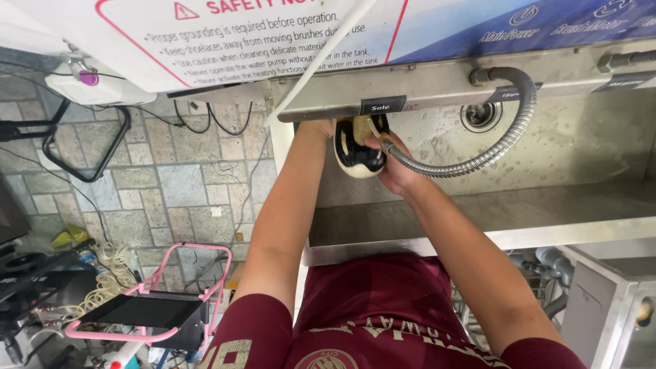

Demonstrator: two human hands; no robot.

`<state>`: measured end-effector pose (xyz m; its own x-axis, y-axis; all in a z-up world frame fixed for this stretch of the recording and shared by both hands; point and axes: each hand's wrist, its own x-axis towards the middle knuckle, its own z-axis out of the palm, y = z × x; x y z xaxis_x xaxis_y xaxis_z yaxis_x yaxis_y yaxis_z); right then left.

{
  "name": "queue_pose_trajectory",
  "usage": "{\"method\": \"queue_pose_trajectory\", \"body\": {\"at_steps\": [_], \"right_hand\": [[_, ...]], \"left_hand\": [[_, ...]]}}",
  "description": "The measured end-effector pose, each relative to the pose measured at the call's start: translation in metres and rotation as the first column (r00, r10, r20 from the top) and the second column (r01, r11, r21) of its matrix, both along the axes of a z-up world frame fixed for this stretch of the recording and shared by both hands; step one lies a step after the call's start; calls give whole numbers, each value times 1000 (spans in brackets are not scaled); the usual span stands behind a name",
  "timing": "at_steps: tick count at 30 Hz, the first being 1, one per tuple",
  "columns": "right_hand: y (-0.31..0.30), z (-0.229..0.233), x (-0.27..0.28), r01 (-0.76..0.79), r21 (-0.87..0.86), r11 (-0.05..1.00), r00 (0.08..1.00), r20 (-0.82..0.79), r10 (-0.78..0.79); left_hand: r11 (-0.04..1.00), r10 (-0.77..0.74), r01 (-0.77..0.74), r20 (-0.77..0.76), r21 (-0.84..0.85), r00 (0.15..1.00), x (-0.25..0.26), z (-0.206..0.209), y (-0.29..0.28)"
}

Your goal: The person cleans a single black and white sneaker using a handheld spray bottle and a machine with a rotating brush. They spray the shoe's sole, then rub it against the brush, and rinse it under a faucet. The person repeats this process, focusing on different parts of the shoe.

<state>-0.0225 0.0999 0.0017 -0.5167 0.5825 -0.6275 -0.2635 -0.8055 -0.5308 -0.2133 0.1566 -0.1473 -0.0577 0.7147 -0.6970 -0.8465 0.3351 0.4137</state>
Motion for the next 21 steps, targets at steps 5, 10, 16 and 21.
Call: {"method": "queue_pose_trajectory", "body": {"at_steps": [5, 10, 16, 21], "right_hand": [[-14, -2, 7, -64, -20, 998, 997, -54, 63], [-12, 5, -17, 25, -86, 996, 999, -35, -28], [-28, 16, -9, -27, 91, 995, 999, -32, 30], [-57, -2, 29, -134, 255, 958, 991, 42, 128]], "left_hand": [[963, 43, -173, 517, 206, 855, 3, 22, -24], [961, 59, -148, 350, 233, 935, -11, -2, -21], [969, -4, -114, 478, 218, 878, -6, 36, -33], [967, 38, -133, 393, 217, 919, 12, 42, -51]]}}
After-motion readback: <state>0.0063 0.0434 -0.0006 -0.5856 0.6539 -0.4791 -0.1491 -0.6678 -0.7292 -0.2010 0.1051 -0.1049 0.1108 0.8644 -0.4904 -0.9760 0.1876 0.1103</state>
